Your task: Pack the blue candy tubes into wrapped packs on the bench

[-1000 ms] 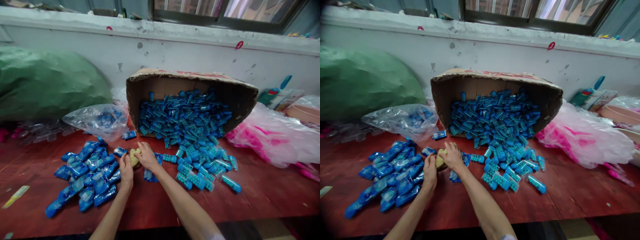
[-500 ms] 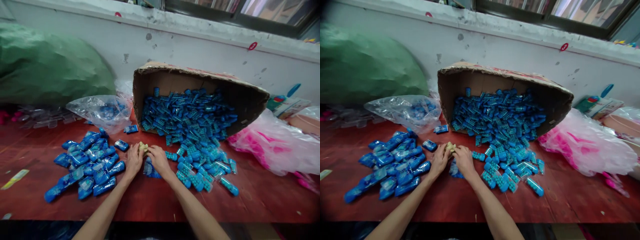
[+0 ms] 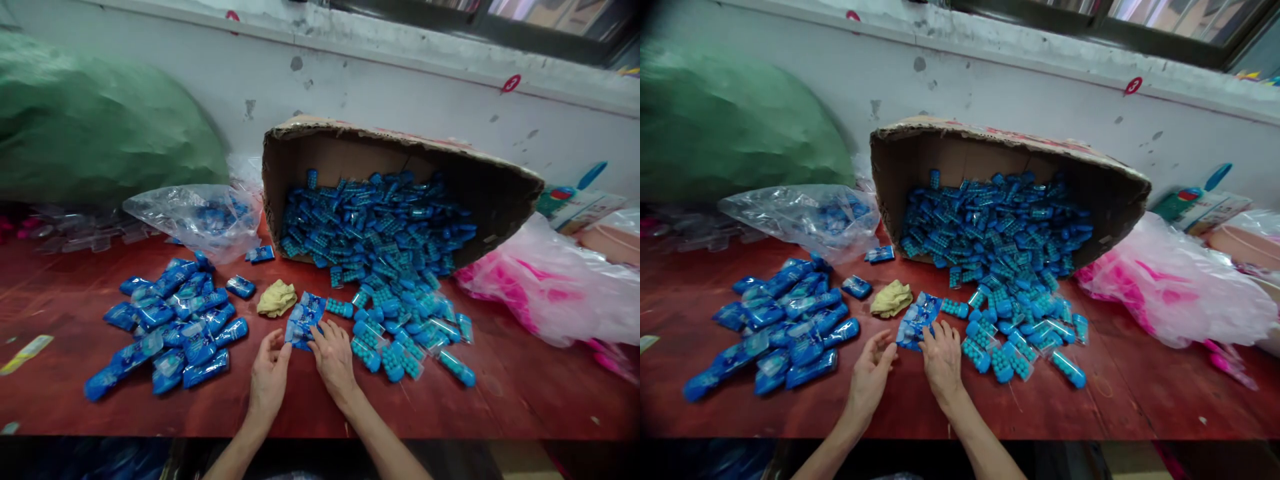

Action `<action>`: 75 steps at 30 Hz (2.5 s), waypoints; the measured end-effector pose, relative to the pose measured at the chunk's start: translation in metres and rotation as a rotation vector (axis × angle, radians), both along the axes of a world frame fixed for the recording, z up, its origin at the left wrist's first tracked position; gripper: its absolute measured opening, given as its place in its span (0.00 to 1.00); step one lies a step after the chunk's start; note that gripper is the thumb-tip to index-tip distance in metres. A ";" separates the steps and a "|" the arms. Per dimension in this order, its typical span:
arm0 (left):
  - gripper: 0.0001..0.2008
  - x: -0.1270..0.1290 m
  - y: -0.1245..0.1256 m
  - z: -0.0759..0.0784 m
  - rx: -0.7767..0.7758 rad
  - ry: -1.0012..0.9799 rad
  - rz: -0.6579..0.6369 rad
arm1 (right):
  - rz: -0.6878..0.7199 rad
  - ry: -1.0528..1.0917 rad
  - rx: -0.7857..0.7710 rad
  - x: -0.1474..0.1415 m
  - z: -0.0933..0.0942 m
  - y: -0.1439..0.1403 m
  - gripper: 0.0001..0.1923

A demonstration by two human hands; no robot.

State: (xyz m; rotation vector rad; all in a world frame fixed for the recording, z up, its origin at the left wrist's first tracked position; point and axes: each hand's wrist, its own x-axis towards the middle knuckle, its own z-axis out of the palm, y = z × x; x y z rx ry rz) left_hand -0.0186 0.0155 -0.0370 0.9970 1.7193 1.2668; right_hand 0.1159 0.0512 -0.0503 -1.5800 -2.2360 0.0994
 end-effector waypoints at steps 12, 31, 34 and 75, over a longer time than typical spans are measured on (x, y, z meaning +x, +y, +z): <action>0.18 -0.002 -0.004 0.003 -0.079 -0.175 -0.019 | -0.015 0.044 0.023 -0.001 0.001 0.001 0.11; 0.12 0.002 0.010 0.018 -0.132 -0.484 -0.085 | 0.017 1.203 -0.738 -0.007 0.030 -0.002 0.07; 0.13 0.003 0.014 0.016 -0.127 -0.536 -0.072 | -0.019 1.191 -0.698 -0.012 0.028 -0.003 0.11; 0.16 -0.012 0.020 0.015 -0.243 -0.714 -0.233 | 0.110 1.456 -0.864 0.019 0.048 -0.006 0.13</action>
